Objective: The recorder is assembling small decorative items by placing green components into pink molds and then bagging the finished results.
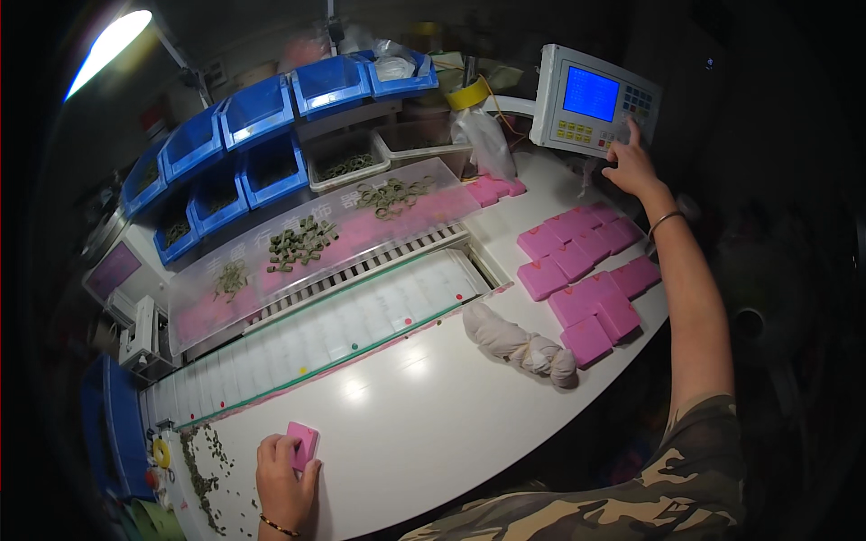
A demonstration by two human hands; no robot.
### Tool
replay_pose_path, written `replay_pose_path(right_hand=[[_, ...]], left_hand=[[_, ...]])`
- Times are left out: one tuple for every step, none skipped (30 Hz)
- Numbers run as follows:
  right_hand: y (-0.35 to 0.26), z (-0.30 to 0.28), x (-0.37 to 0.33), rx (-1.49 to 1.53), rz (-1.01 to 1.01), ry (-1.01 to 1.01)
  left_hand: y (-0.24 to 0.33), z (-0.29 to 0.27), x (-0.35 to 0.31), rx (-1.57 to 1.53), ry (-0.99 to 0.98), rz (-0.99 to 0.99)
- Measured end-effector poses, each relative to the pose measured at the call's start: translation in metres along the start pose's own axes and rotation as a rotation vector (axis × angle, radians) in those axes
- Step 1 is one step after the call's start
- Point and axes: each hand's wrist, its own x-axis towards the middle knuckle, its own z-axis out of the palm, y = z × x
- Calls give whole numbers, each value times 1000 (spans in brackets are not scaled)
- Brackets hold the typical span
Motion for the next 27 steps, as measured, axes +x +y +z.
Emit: replay_pose_path(right_hand=[[0,0,-1,4,15,11],[0,0,-1,13,7,3],[0,-1,-1,19,22,-13],[1,-2,-2,18,42,-17],[1,-3,-3,21,43,-31],[3,-4,-3,39,34,-35],[4,-4,-4,53,27,-38],[5,-4,-5,57,27,-40],[7,-4,-7,85,38,-49],[8,-2,-8,122,34,-38],[9,-1,-10,114,50,-58],[11,2,-12,97,20,-47],[12,4,-14,59,3,-27],[13,6,-15,79,-9,-37],[14,8,-16,71,-6,-1],[16,9,-17,59,12,23],[17,9,-17,61,1,33],[18,9,-16,76,2,34],[18,8,-15,85,15,37],[17,6,-13,90,5,36],[16,5,-11,74,4,36],[14,3,-9,54,-9,59],[12,2,-7,59,2,37],[9,0,-5,63,9,52],[6,-1,-4,63,31,60],[4,-3,-3,68,17,65],[3,-4,-2,49,48,35]], left_hand=[[0,0,0,-4,-1,2],[0,1,0,-4,-2,1],[0,1,0,2,-1,3],[0,2,0,6,0,7],[0,3,1,4,-3,11],[0,3,2,7,-7,14],[-1,3,2,10,-11,17],[-1,4,2,10,-13,20],[-1,4,2,15,-15,20],[-1,4,3,21,-18,21],[-1,5,3,21,-19,21],[0,6,2,23,1,21],[0,6,2,25,22,20],[0,6,2,25,20,20],[0,7,2,31,24,25],[0,7,2,35,25,25],[0,8,3,36,25,33],[0,8,3,34,24,31],[0,8,3,31,21,24],[0,8,3,32,22,31],[0,8,3,38,21,32],[0,8,3,44,15,25],[0,8,3,45,21,32],[0,8,3,48,20,27],[1,9,3,51,19,22],[1,9,3,52,17,22],[1,9,3,60,22,24]])
